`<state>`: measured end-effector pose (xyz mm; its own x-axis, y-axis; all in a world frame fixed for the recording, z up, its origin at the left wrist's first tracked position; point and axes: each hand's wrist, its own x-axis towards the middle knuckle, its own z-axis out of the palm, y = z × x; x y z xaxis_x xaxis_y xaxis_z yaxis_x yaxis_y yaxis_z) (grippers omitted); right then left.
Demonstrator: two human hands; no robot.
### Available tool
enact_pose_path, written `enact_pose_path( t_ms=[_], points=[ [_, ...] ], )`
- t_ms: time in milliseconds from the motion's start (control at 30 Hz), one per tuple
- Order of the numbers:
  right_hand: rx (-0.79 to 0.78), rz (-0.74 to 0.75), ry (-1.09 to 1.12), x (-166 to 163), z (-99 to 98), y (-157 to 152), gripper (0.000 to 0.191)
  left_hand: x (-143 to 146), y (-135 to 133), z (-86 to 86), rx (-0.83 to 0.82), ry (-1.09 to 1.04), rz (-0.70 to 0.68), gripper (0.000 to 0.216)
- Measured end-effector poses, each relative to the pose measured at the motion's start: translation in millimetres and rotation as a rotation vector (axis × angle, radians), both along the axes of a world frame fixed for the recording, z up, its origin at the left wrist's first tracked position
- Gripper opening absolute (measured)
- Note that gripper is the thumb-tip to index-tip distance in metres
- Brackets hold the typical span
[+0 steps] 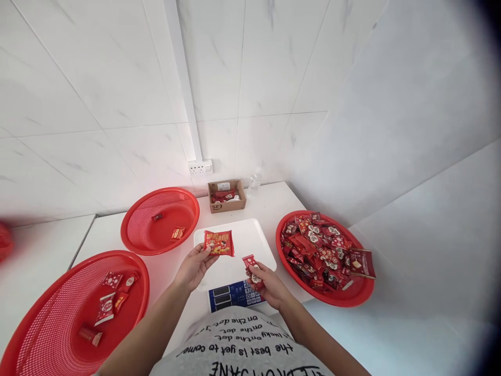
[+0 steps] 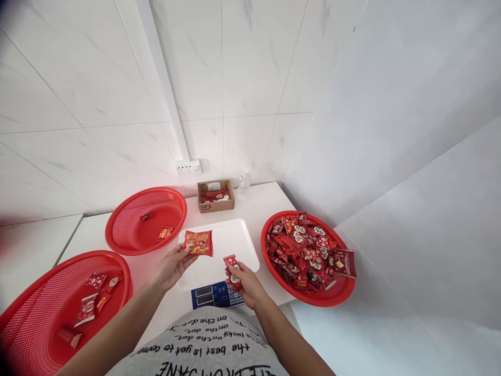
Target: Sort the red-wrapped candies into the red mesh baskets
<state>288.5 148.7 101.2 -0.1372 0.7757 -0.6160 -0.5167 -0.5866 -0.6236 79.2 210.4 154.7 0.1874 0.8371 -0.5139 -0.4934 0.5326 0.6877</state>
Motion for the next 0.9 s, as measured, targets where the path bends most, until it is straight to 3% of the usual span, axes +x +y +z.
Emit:
enact_pose_path(
  t_ms=[367, 900],
  points=[
    [0.013, 0.019, -0.020, -2.9, 1.5, -2.4, 0.029, 11.5, -10.2, 13.3, 0.116, 0.032, 0.074, 0.011],
    [0.000, -0.002, 0.001, -3.3, 4.4, -7.8, 0.030, 10.2, -10.9, 1.3, 0.056, 0.106, 0.098, 0.007]
  ],
)
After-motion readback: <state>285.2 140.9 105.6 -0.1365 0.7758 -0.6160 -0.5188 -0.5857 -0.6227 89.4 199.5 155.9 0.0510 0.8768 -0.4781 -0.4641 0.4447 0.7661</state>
